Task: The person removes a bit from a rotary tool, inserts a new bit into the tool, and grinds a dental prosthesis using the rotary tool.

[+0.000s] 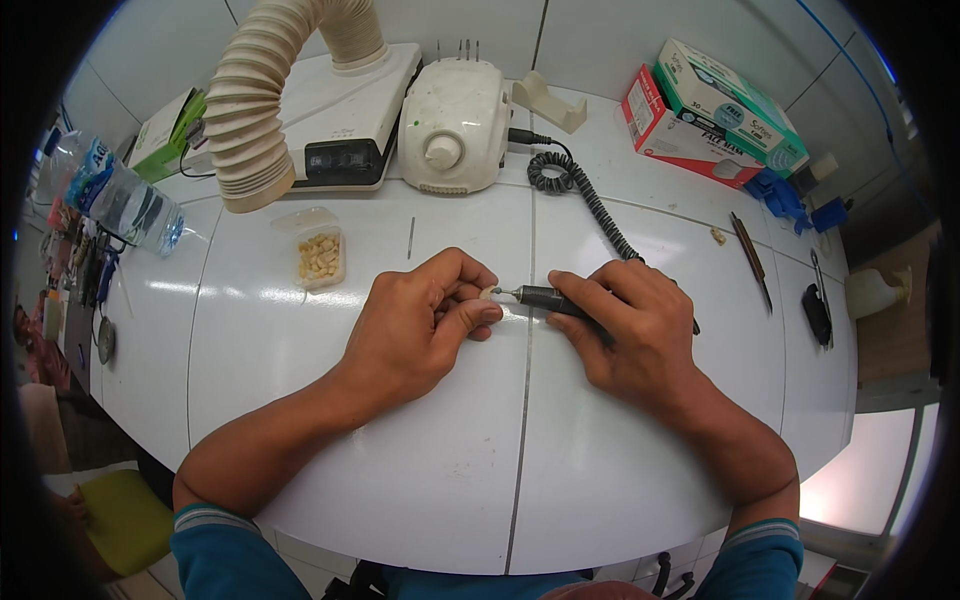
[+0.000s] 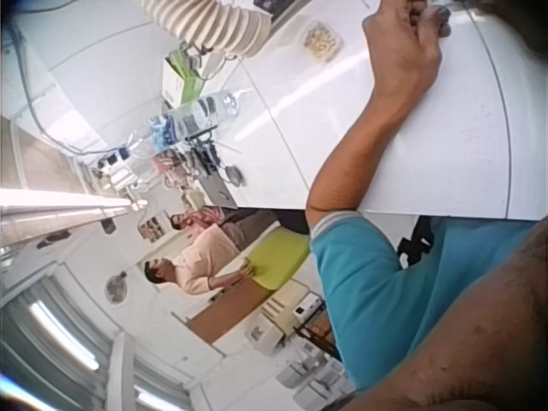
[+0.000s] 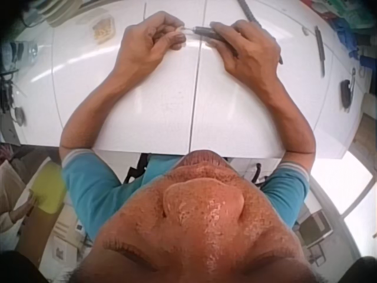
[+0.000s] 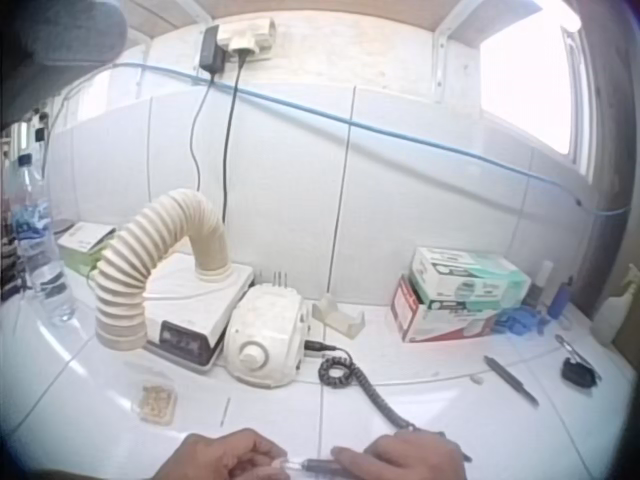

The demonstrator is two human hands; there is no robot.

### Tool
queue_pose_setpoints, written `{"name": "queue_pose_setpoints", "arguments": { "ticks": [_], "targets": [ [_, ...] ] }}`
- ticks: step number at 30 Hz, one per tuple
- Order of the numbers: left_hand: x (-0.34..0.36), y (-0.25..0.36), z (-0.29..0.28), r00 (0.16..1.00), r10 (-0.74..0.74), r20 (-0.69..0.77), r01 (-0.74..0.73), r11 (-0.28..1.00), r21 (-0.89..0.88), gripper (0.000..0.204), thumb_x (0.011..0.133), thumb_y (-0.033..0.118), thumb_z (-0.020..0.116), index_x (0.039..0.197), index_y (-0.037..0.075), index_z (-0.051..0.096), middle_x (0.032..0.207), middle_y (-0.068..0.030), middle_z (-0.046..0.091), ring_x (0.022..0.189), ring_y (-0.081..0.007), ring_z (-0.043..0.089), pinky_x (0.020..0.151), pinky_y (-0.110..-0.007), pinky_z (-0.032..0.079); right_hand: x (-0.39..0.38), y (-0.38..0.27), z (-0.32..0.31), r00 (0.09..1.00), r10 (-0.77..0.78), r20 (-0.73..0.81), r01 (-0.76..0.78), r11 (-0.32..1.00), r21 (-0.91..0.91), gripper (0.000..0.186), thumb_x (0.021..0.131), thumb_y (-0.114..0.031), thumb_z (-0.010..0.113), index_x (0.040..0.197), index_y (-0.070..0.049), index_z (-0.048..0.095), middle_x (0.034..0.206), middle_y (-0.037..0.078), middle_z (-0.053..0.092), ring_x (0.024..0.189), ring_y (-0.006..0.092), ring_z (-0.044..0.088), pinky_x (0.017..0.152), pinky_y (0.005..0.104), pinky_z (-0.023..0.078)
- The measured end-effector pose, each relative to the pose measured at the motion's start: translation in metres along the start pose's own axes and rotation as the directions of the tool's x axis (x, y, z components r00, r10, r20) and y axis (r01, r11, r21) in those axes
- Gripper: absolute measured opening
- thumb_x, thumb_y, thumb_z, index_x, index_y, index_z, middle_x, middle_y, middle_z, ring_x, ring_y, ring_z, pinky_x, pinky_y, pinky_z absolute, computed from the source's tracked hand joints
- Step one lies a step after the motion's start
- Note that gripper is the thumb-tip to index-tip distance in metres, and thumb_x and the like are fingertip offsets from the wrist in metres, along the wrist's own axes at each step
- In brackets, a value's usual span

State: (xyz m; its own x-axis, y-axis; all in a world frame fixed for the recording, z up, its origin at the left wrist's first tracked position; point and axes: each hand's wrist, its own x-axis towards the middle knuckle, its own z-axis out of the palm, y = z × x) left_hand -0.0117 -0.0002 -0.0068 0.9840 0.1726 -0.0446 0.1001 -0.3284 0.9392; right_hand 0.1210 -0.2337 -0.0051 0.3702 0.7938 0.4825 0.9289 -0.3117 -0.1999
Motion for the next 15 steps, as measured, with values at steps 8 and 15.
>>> {"name": "queue_pose_setpoints", "arguments": {
  "ticks": [8,15],
  "targets": [
    [-0.0004,0.0006,-0.0005,1.000,0.006,-0.003,-0.006,1.000,0.005,0.017,0.111,0.000,0.066,0.125,-0.010,0.067,0.104,-0.0179,0.083,0.099,-0.0194,0.083,0.087,-0.030,0.068,0.0001,0.0001,-0.0011,1.000,0.007,-0.001,-0.007,1.000,-0.005,0.035,0.083,-0.020,0.095,0.116,-0.014,0.084,0.084,0.001,0.063,0.073,0.0206,0.061,0.065,0.0380,0.047],
    [0.0003,-0.0009,0.0008,1.000,0.007,-0.009,-0.008,1.000,-0.006,0.018,0.112,0.000,0.065,0.127,-0.010,0.067,0.104,-0.0184,0.083,0.100,-0.0195,0.083,0.088,-0.030,0.068,-0.0002,0.0019,-0.0008,1.000,0.009,-0.002,-0.009,1.000,0.014,0.035,0.083,-0.021,0.096,0.115,-0.013,0.084,0.085,0.002,0.064,0.073,0.0212,0.062,0.065,0.0382,0.047]
  ]
}}
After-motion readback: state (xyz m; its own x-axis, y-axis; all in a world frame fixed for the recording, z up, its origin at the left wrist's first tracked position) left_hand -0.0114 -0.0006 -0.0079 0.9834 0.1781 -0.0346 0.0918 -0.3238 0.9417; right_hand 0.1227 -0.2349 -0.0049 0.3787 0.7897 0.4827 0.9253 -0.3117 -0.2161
